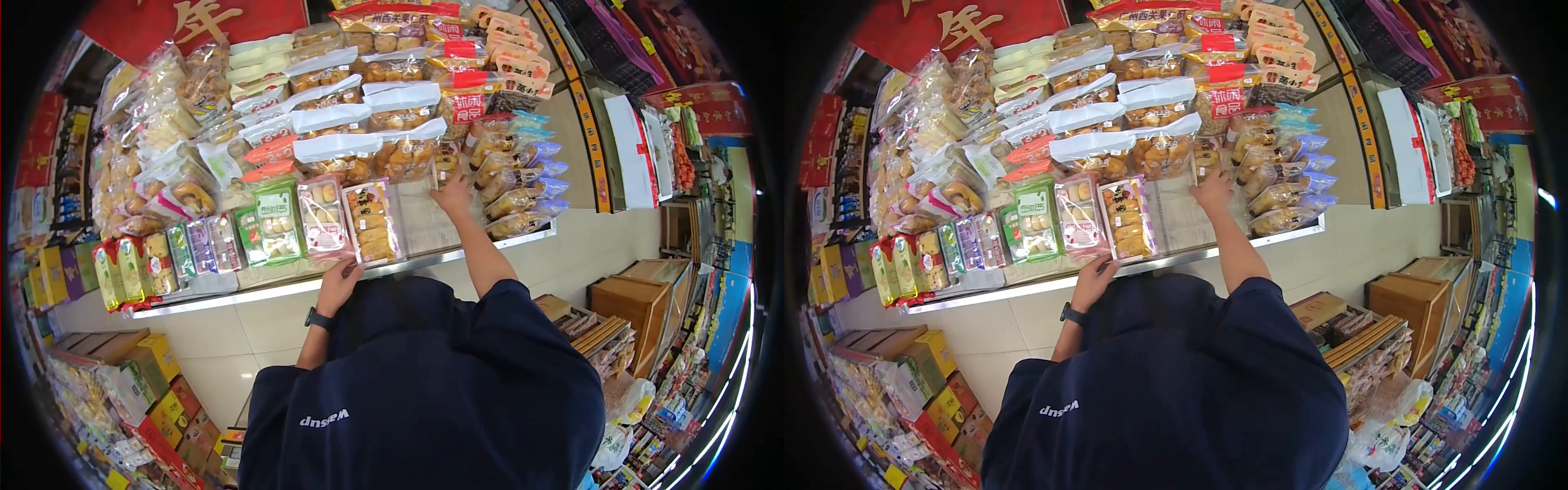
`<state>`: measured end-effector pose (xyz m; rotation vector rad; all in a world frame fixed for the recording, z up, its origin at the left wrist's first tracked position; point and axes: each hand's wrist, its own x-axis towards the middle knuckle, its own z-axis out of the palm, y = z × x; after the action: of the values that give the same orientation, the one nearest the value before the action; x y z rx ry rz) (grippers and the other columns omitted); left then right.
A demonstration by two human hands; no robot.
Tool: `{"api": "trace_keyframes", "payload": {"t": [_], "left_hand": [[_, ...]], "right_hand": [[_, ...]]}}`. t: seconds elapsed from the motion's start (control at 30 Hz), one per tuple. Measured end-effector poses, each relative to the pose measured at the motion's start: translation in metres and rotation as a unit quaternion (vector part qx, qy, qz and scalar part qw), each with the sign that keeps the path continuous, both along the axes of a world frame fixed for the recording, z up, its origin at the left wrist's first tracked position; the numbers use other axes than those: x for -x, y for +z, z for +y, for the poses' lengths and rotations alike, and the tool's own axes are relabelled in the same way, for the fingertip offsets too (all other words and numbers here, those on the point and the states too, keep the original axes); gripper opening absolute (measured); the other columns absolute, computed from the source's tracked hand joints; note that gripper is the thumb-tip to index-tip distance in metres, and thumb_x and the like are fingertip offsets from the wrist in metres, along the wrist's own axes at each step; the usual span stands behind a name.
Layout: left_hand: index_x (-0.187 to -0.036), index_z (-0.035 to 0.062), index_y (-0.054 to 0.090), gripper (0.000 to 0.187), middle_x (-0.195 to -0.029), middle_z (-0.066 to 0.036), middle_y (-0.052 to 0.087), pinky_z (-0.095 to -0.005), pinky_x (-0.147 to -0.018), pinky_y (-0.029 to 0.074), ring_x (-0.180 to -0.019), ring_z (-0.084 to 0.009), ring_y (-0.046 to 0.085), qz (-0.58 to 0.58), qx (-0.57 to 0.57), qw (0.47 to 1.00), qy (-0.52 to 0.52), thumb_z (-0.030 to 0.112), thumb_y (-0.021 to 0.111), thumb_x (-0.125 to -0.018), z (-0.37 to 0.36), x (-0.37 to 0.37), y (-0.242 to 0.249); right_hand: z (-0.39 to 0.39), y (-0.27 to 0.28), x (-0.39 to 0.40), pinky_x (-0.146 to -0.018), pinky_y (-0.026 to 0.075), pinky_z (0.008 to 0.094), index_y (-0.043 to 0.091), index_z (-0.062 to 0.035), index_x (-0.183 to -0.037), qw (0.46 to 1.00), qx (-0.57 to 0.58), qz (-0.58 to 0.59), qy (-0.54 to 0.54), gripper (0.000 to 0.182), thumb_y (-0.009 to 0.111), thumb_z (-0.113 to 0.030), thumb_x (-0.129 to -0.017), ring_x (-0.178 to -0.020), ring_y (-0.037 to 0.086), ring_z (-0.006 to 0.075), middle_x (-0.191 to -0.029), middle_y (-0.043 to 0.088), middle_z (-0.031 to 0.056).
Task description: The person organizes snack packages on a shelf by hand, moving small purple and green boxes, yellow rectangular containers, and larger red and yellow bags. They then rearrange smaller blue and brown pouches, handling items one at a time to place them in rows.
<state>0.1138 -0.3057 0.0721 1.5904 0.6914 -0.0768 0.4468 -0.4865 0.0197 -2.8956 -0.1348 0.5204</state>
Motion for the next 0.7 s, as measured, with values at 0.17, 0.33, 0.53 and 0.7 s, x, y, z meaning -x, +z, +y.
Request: {"api": "trace_keyframes", "payload": {"t": [0.17,0.33,0.53,0.7], "left_hand": [[-0.104,-0.0055,0.070,0.035,-0.083,-0.012,0.071,-0.0299,-0.069,0.050,-0.074,-0.0158,0.066,0.016,-0.055,0.998,0.009,0.028,0.068,-0.095,-0.001,-0.009,-0.001],[-0.094,-0.0044,0.071,0.034,-0.073,-0.012,0.066,-0.0317,-0.065,0.048,-0.067,-0.0166,0.062,0.034,-0.080,0.996,-0.012,0.029,0.065,-0.096,0.000,-0.016,0.002],[-0.095,-0.0049,0.070,0.037,-0.076,-0.009,0.067,-0.0311,-0.068,0.048,-0.071,-0.0146,0.061,0.018,-0.039,0.999,-0.031,0.031,0.061,-0.099,0.007,-0.013,-0.006],[-0.102,-0.0043,0.070,0.040,-0.083,-0.005,0.069,-0.0290,-0.071,0.049,-0.075,-0.0119,0.060,0.023,0.001,0.999,-0.027,0.034,0.058,-0.102,0.014,-0.005,-0.023]], "right_hand": [[-0.017,-0.011,0.024,-0.102,0.046,0.0501,0.016,0.0012,-0.153,0.991,-0.121,0.042,-0.030,0.114,0.083,-0.038,-0.070,-0.126,0.050,0.0440,-0.140,0.046,0.0281],[-0.028,0.063,0.084,-0.103,0.044,0.0466,0.021,0.0067,-0.150,0.871,-0.421,0.208,-0.145,0.106,0.081,-0.033,-0.072,-0.129,0.051,0.0398,-0.141,0.046,0.0310],[0.025,0.147,0.153,-0.100,0.045,0.0466,0.025,0.0045,-0.150,0.957,-0.265,0.008,0.121,0.098,0.078,-0.028,-0.074,-0.120,0.050,0.0431,-0.128,0.049,0.0319],[0.073,0.139,0.180,-0.090,0.048,0.0507,0.028,0.0030,-0.150,0.973,-0.164,-0.023,0.159,0.104,0.080,-0.043,-0.072,-0.110,0.051,0.0443,-0.124,0.047,0.0279]]}}
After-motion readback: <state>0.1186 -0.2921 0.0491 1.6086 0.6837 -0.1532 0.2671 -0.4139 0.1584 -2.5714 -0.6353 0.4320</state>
